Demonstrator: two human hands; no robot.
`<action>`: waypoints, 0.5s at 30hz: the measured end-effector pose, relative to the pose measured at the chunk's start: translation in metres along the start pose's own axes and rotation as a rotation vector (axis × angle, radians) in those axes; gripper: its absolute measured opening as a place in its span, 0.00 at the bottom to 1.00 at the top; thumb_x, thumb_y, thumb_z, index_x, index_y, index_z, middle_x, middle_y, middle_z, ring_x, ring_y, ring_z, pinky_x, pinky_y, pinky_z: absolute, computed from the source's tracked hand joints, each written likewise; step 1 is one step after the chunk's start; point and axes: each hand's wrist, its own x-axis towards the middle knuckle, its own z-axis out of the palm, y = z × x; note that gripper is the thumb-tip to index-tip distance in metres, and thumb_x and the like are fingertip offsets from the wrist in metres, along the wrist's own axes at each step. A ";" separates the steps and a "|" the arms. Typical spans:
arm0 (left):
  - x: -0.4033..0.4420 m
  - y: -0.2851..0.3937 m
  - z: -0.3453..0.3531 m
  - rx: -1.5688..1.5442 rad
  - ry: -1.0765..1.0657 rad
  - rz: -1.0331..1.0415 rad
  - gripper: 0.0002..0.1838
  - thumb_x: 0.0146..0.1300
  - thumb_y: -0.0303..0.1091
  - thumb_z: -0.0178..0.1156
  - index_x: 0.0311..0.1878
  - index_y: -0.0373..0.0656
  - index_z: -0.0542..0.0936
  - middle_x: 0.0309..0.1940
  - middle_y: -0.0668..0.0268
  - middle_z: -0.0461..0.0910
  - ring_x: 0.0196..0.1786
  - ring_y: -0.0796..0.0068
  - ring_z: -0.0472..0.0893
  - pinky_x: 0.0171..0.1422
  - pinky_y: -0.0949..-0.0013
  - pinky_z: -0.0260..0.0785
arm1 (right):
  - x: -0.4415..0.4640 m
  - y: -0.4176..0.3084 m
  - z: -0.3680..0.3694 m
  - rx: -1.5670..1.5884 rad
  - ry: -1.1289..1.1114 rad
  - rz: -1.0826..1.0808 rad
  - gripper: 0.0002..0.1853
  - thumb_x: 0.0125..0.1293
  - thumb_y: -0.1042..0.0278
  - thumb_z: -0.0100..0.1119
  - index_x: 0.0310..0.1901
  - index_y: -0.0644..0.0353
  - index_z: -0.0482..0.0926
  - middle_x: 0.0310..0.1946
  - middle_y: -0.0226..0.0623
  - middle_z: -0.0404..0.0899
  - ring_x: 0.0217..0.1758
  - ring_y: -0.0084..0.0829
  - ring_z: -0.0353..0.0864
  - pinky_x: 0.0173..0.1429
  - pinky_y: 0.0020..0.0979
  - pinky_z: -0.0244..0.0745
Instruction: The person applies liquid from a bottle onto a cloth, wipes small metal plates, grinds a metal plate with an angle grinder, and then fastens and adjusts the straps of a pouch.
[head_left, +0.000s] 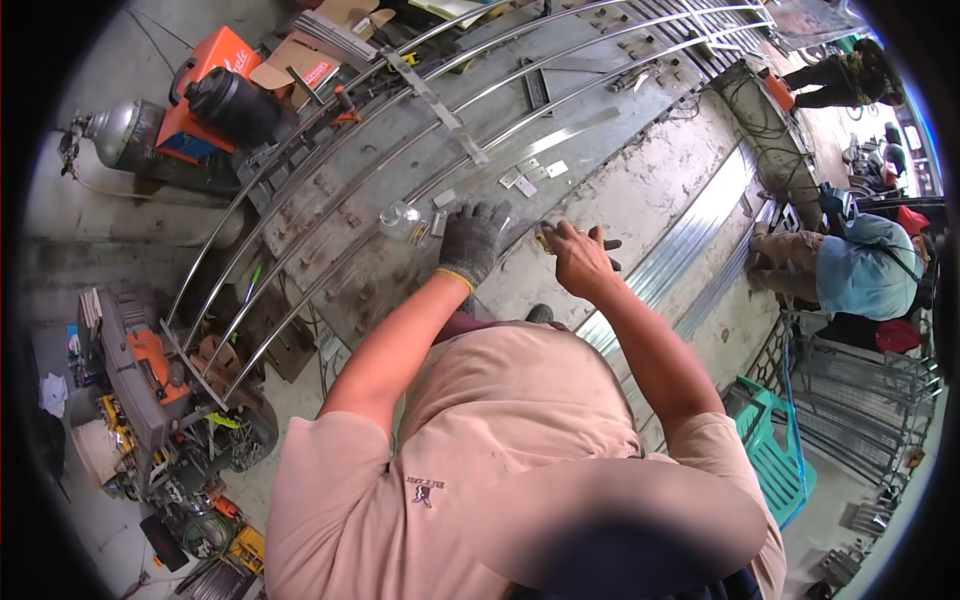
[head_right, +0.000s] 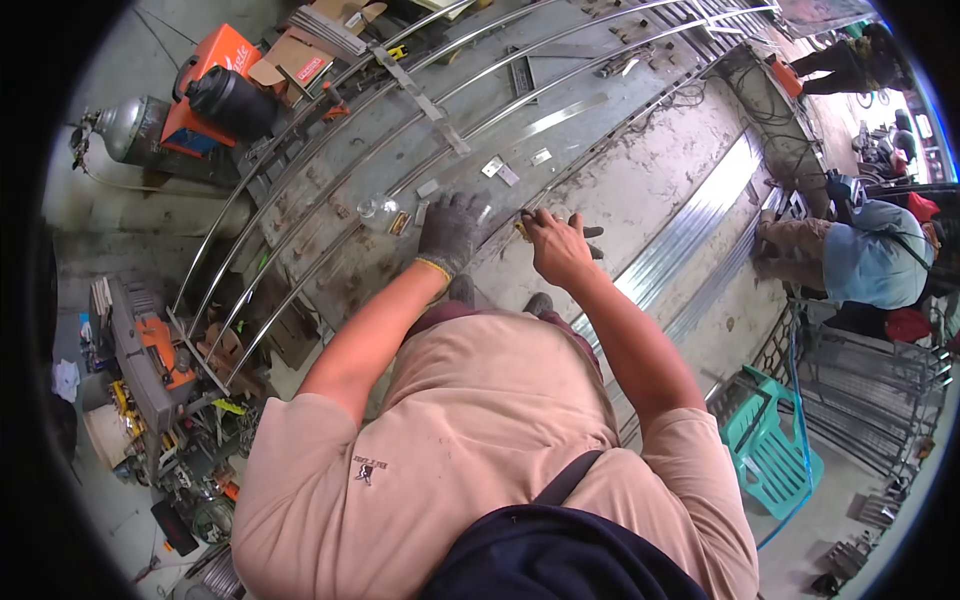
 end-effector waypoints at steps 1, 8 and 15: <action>0.011 -0.008 0.003 -0.032 -0.029 0.082 0.21 0.74 0.41 0.63 0.68 0.55 0.87 0.60 0.61 0.88 0.63 0.54 0.85 0.72 0.45 0.75 | -0.001 0.001 0.001 0.004 0.004 0.012 0.30 0.74 0.74 0.50 0.77 0.57 0.81 0.56 0.41 0.80 0.62 0.42 0.86 0.68 0.54 0.65; 0.033 -0.026 0.014 -0.186 -0.136 0.086 0.15 0.74 0.46 0.67 0.57 0.50 0.89 0.53 0.55 0.90 0.59 0.47 0.88 0.66 0.44 0.79 | -0.007 0.008 -0.002 0.014 0.008 0.028 0.30 0.75 0.74 0.50 0.77 0.57 0.81 0.56 0.44 0.80 0.61 0.43 0.86 0.67 0.54 0.65; 0.003 0.003 0.011 -0.146 -0.063 -0.288 0.25 0.75 0.58 0.67 0.55 0.44 0.87 0.52 0.47 0.87 0.58 0.43 0.86 0.63 0.42 0.78 | 0.006 0.007 0.004 0.023 0.032 -0.012 0.31 0.76 0.74 0.48 0.79 0.59 0.78 0.58 0.42 0.80 0.64 0.44 0.85 0.67 0.57 0.67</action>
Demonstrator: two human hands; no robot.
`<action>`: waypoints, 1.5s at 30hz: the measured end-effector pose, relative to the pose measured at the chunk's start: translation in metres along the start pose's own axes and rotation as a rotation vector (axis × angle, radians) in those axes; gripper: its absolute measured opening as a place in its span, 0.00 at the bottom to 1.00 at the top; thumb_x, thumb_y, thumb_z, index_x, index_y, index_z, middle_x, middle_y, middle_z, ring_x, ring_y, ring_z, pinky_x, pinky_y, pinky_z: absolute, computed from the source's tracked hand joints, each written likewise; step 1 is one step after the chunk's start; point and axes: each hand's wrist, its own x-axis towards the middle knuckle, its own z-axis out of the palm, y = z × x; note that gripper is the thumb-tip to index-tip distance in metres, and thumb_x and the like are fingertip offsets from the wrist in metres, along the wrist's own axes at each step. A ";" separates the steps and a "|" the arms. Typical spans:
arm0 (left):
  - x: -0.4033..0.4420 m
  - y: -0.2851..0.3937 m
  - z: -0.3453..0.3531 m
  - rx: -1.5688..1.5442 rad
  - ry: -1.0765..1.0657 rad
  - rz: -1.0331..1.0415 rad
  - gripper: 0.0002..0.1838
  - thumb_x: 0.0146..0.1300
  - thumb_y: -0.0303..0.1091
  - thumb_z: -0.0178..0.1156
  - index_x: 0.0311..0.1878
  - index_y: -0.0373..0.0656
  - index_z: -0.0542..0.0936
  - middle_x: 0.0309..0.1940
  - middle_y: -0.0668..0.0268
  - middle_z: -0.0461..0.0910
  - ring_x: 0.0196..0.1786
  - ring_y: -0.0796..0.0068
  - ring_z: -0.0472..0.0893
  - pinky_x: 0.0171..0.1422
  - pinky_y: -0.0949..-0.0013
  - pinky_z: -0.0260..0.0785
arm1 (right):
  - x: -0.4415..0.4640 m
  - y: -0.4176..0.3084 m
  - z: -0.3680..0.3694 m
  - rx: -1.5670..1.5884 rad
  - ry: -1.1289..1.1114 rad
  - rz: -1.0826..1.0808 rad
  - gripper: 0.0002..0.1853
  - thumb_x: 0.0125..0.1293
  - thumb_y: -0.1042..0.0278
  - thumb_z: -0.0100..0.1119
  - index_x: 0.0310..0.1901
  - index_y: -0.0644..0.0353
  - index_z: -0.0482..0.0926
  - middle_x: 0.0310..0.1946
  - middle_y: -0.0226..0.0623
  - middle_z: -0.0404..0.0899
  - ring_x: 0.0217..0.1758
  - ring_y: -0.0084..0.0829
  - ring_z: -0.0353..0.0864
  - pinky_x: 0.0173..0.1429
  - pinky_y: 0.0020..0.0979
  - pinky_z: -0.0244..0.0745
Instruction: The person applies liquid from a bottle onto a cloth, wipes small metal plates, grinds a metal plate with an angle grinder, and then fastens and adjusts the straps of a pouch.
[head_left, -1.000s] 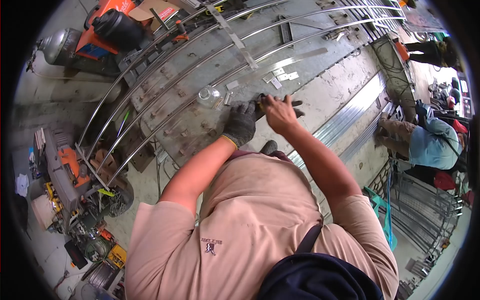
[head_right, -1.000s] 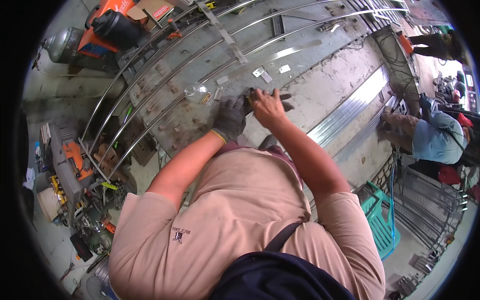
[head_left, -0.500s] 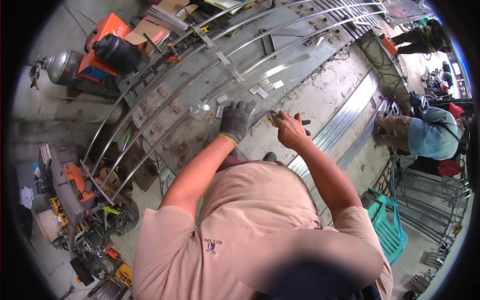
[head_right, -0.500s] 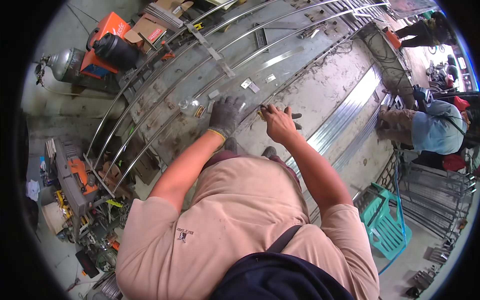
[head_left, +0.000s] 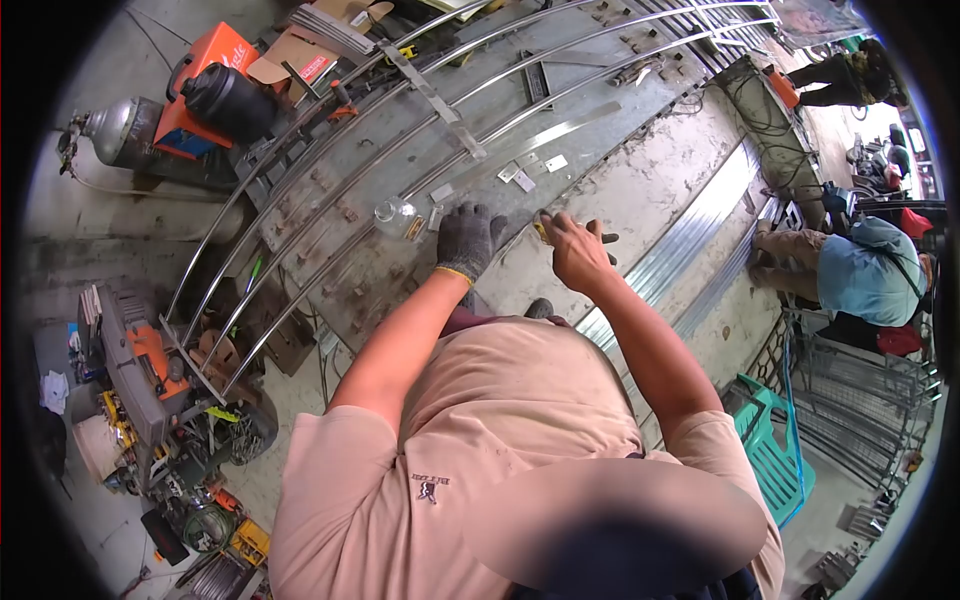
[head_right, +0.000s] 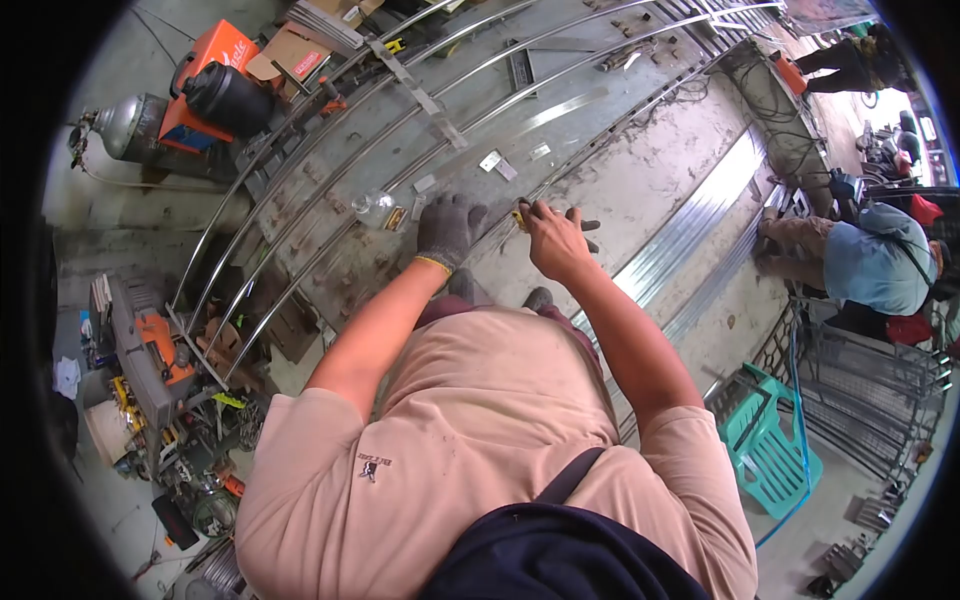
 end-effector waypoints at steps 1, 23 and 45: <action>-0.010 -0.002 0.000 0.015 0.027 0.045 0.26 0.74 0.59 0.67 0.57 0.43 0.86 0.54 0.47 0.85 0.59 0.43 0.85 0.64 0.41 0.77 | 0.001 -0.002 0.002 0.005 -0.001 -0.013 0.31 0.76 0.75 0.48 0.79 0.60 0.78 0.59 0.42 0.80 0.64 0.44 0.84 0.68 0.57 0.67; -0.059 -0.027 0.024 0.130 0.113 0.363 0.29 0.73 0.37 0.62 0.75 0.39 0.81 0.77 0.53 0.78 0.80 0.50 0.74 0.81 0.40 0.65 | 0.051 -0.032 0.035 -0.295 -0.047 -0.240 0.21 0.84 0.64 0.54 0.73 0.57 0.81 0.57 0.39 0.79 0.68 0.39 0.81 0.69 0.52 0.68; -0.030 0.006 0.030 0.343 -0.074 0.240 0.47 0.70 0.48 0.65 0.90 0.45 0.64 0.85 0.52 0.66 0.76 0.48 0.73 0.77 0.40 0.66 | -0.007 -0.013 0.004 -0.289 -0.006 -0.187 0.24 0.76 0.70 0.57 0.72 0.53 0.82 0.56 0.38 0.80 0.64 0.38 0.83 0.70 0.52 0.68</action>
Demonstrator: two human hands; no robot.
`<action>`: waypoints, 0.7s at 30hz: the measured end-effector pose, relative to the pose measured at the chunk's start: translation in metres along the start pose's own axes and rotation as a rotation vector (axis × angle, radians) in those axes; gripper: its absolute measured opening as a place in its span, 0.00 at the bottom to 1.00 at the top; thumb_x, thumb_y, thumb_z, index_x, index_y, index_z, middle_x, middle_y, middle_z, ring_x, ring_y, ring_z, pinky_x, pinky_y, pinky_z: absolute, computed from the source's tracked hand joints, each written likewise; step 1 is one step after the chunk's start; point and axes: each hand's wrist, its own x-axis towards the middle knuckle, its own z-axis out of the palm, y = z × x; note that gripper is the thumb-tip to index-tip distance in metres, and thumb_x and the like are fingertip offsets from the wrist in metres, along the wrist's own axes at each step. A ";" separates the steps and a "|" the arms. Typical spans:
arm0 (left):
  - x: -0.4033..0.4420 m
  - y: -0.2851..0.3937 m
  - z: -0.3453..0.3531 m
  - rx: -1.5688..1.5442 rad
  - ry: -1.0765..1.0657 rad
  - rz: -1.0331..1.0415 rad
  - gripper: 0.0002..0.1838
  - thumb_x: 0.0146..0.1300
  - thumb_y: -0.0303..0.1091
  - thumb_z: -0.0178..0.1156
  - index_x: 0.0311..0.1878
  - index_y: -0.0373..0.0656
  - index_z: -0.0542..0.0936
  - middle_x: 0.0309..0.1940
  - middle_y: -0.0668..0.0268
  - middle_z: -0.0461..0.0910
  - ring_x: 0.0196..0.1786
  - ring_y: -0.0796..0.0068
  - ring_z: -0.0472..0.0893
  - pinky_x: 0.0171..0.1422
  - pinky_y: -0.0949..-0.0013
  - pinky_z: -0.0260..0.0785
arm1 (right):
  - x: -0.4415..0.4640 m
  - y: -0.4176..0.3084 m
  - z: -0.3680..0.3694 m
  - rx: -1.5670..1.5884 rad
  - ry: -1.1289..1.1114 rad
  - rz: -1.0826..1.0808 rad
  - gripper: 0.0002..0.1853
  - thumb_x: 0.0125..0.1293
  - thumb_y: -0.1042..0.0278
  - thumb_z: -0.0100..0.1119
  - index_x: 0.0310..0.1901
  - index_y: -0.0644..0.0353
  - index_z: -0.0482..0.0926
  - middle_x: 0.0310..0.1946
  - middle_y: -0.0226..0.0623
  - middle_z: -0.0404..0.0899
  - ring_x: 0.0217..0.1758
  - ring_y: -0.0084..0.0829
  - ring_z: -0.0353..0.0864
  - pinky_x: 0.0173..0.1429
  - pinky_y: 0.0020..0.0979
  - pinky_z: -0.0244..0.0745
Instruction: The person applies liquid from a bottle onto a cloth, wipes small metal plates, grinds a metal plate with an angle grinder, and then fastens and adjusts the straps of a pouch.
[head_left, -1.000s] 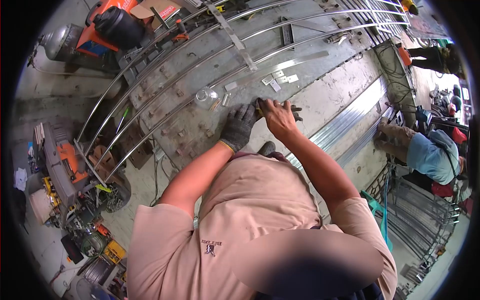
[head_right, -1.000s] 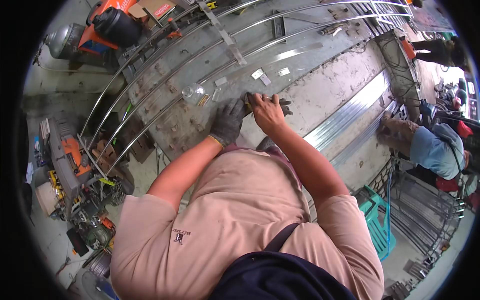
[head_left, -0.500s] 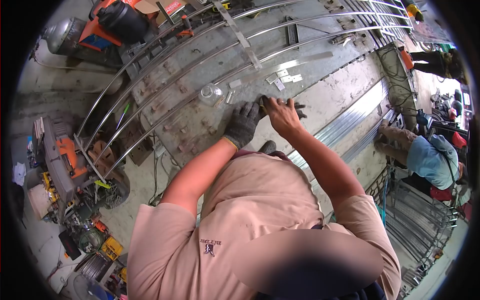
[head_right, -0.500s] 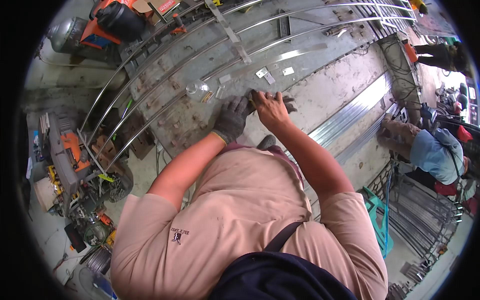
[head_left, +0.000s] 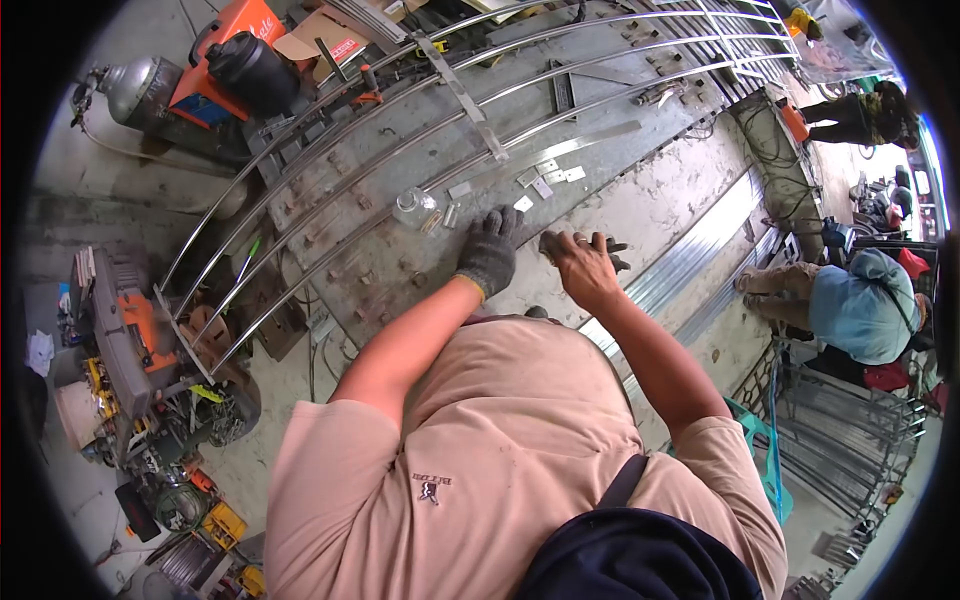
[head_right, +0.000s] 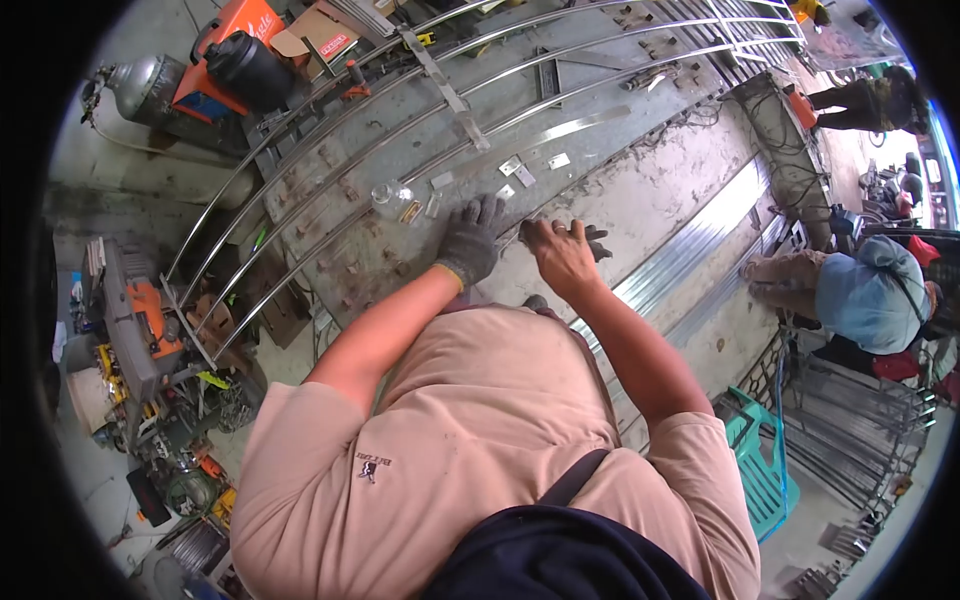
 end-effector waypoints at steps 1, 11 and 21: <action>0.007 0.001 -0.020 -0.046 -0.025 -0.015 0.50 0.69 0.51 0.67 0.91 0.44 0.62 0.86 0.51 0.65 0.75 0.48 0.73 0.77 0.40 0.66 | -0.002 0.003 0.000 -0.002 0.011 0.025 0.27 0.76 0.71 0.57 0.75 0.53 0.80 0.56 0.38 0.80 0.64 0.39 0.84 0.71 0.52 0.68; -0.032 -0.023 -0.046 -0.168 -0.090 -0.455 0.48 0.77 0.54 0.64 0.88 0.33 0.61 0.88 0.40 0.60 0.70 0.41 0.83 0.70 0.45 0.79 | -0.026 0.017 0.002 0.105 0.047 0.183 0.26 0.76 0.74 0.55 0.74 0.54 0.81 0.56 0.41 0.79 0.65 0.40 0.83 0.69 0.53 0.67; -0.020 -0.022 -0.020 -0.118 0.051 -0.125 0.30 0.67 0.31 0.64 0.74 0.41 0.79 0.59 0.51 0.83 0.58 0.47 0.87 0.59 0.49 0.84 | -0.023 0.002 0.011 0.211 -0.005 0.152 0.26 0.76 0.75 0.54 0.74 0.55 0.82 0.57 0.43 0.79 0.66 0.42 0.82 0.71 0.55 0.65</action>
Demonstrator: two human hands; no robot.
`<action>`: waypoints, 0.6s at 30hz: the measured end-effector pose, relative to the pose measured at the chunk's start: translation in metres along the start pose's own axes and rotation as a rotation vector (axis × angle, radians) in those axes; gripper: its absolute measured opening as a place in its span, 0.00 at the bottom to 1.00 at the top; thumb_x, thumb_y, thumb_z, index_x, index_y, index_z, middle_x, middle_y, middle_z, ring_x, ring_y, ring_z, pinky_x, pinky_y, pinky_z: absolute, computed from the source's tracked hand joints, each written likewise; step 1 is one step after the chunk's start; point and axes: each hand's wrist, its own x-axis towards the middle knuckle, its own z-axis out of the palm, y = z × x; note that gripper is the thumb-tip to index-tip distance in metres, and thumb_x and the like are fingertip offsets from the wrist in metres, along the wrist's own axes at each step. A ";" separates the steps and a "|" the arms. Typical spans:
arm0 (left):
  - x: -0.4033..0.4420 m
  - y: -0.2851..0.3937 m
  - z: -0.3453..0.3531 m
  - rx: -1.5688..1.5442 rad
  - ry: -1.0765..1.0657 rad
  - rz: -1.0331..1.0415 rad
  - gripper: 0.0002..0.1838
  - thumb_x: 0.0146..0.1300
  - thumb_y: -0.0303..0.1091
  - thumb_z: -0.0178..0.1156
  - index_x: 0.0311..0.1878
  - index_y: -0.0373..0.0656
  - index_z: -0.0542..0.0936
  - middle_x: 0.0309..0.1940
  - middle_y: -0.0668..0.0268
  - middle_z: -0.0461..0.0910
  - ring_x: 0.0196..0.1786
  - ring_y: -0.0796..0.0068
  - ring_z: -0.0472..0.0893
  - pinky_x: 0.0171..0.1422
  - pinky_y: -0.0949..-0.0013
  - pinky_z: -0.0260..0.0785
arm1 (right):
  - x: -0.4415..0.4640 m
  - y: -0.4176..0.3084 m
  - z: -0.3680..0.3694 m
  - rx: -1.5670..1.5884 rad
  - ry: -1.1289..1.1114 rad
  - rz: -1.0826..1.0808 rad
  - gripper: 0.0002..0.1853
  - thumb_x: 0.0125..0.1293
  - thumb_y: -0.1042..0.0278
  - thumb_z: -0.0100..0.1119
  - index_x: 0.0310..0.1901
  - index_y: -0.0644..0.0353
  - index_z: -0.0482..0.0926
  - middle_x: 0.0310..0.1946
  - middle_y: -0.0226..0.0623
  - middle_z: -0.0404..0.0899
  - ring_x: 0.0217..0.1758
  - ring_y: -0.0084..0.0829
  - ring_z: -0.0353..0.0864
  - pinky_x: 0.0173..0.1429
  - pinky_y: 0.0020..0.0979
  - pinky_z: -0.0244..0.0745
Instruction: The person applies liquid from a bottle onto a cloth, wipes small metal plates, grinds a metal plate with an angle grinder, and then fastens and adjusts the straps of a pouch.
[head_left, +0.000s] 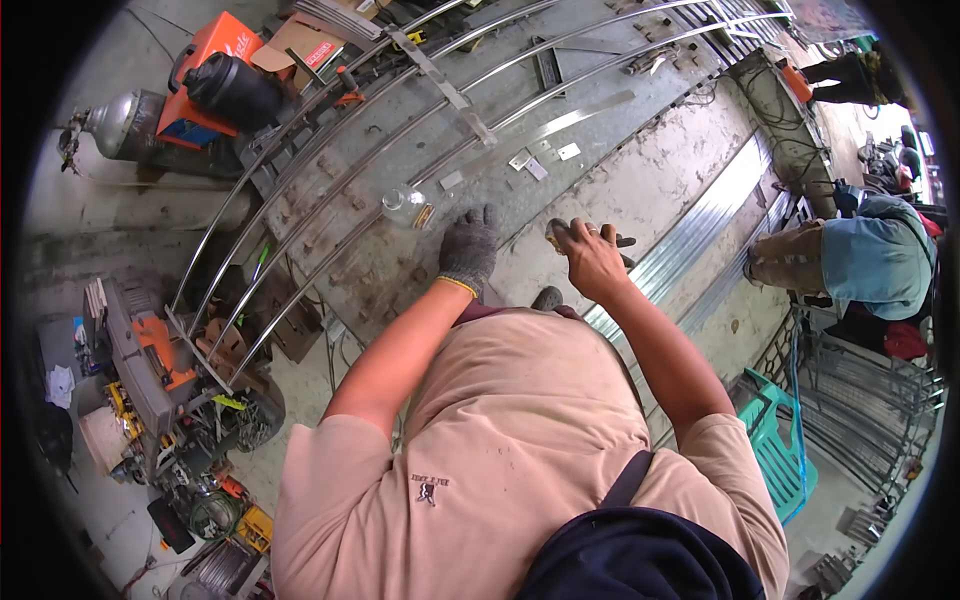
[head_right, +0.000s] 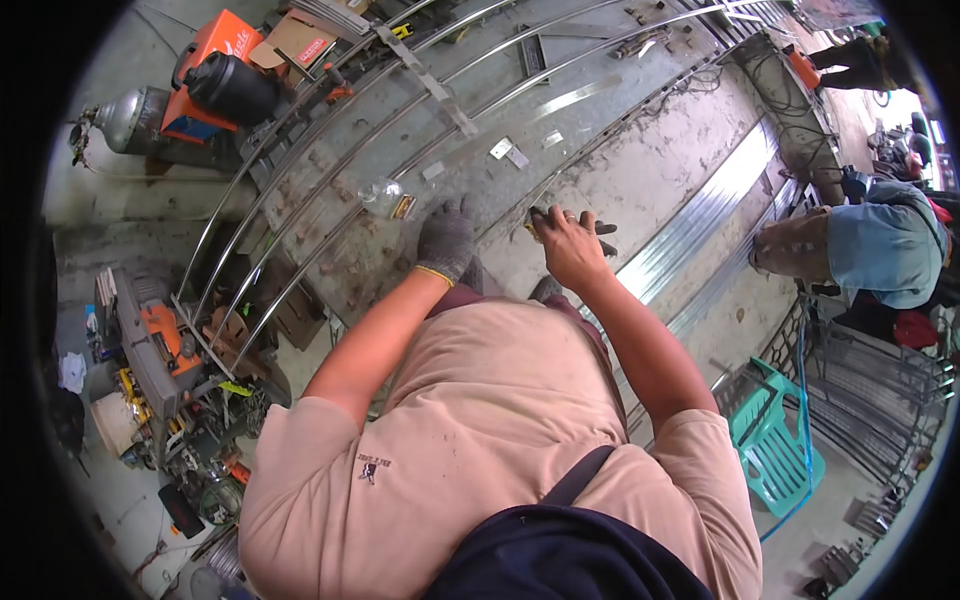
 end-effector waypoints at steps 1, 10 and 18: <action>0.004 0.000 0.003 0.059 0.021 0.030 0.30 0.68 0.31 0.63 0.75 0.41 0.79 0.58 0.50 0.84 0.57 0.47 0.87 0.58 0.49 0.84 | 0.001 -0.002 0.001 0.004 0.009 -0.009 0.27 0.76 0.75 0.53 0.74 0.55 0.81 0.56 0.43 0.78 0.65 0.42 0.83 0.70 0.54 0.65; 0.022 -0.014 -0.001 -0.336 0.209 -0.059 0.27 0.76 0.37 0.64 0.76 0.42 0.79 0.60 0.47 0.85 0.51 0.41 0.88 0.55 0.48 0.85 | 0.017 -0.016 -0.004 0.013 0.000 -0.045 0.29 0.76 0.75 0.53 0.77 0.56 0.79 0.55 0.43 0.78 0.62 0.42 0.84 0.71 0.54 0.65; -0.039 -0.016 -0.001 -0.094 0.098 0.104 0.44 0.70 0.56 0.71 0.83 0.42 0.75 0.82 0.53 0.71 0.70 0.52 0.76 0.69 0.43 0.71 | 0.060 -0.034 0.001 -0.050 0.025 -0.182 0.30 0.79 0.70 0.52 0.81 0.51 0.77 0.61 0.40 0.76 0.69 0.39 0.78 0.70 0.51 0.65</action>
